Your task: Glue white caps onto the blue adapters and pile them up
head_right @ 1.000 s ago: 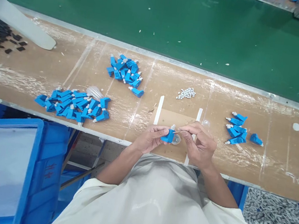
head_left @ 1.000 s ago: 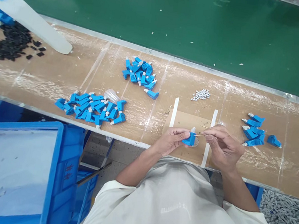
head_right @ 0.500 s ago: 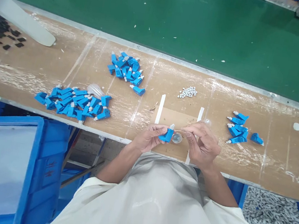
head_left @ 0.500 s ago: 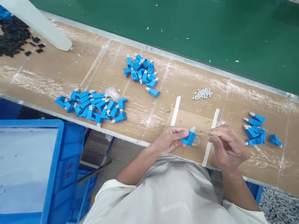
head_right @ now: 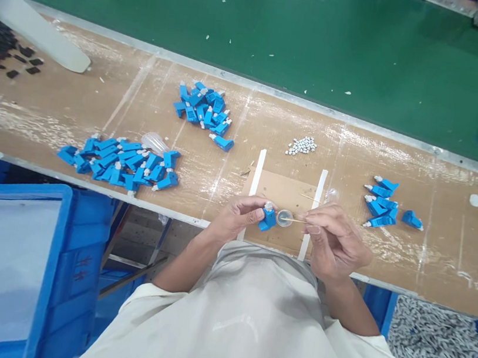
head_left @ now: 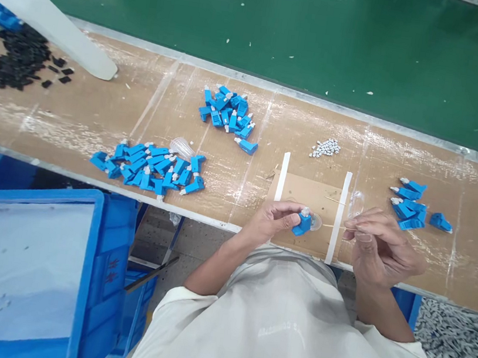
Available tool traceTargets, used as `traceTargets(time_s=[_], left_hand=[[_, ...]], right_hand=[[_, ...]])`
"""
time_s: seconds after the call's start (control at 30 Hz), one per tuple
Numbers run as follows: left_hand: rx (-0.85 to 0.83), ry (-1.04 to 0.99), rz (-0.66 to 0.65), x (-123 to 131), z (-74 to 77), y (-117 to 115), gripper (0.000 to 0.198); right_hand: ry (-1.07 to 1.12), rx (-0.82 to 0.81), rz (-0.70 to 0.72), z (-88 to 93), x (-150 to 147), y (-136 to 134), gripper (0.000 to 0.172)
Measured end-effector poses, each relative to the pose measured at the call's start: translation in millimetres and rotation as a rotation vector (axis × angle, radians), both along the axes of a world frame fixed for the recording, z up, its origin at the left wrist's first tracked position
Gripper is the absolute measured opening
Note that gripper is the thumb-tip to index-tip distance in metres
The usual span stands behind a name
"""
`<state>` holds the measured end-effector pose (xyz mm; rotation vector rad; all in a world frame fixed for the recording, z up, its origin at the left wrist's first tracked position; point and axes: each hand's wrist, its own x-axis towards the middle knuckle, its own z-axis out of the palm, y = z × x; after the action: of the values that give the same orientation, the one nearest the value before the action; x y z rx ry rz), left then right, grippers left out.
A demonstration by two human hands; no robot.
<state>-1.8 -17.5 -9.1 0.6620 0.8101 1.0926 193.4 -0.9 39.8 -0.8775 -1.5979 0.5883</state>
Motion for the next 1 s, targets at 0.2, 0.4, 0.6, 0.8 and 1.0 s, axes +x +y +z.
traceTargets(time_s=[0.2,0.4,0.6,0.8,1.0], left_hand=[[0.192,0.195,0.047,-5,7.1,-5,0.040],[0.292,0.327,0.085,-6,8.8,-10,0.036],[0.306,0.395,0.104,-7,6.1,-13,0.034],[0.318,0.413,0.107,-8,5.4,-13,0.032],[0.280,0.378,0.139,-9,2.9,-10,0.032]], right_hand=[[0.008,-0.054,-0.078,-3.3,7,-6,0.007],[-0.206,-0.033,-0.043,-17.3,18,-10,0.012],[-0.365,0.018,-0.007,-39.9,22,-9,0.023],[-0.442,-0.090,0.019,-49.9,21,-9,0.017],[-0.472,-0.169,0.021,-48.1,23,-4,0.019]])
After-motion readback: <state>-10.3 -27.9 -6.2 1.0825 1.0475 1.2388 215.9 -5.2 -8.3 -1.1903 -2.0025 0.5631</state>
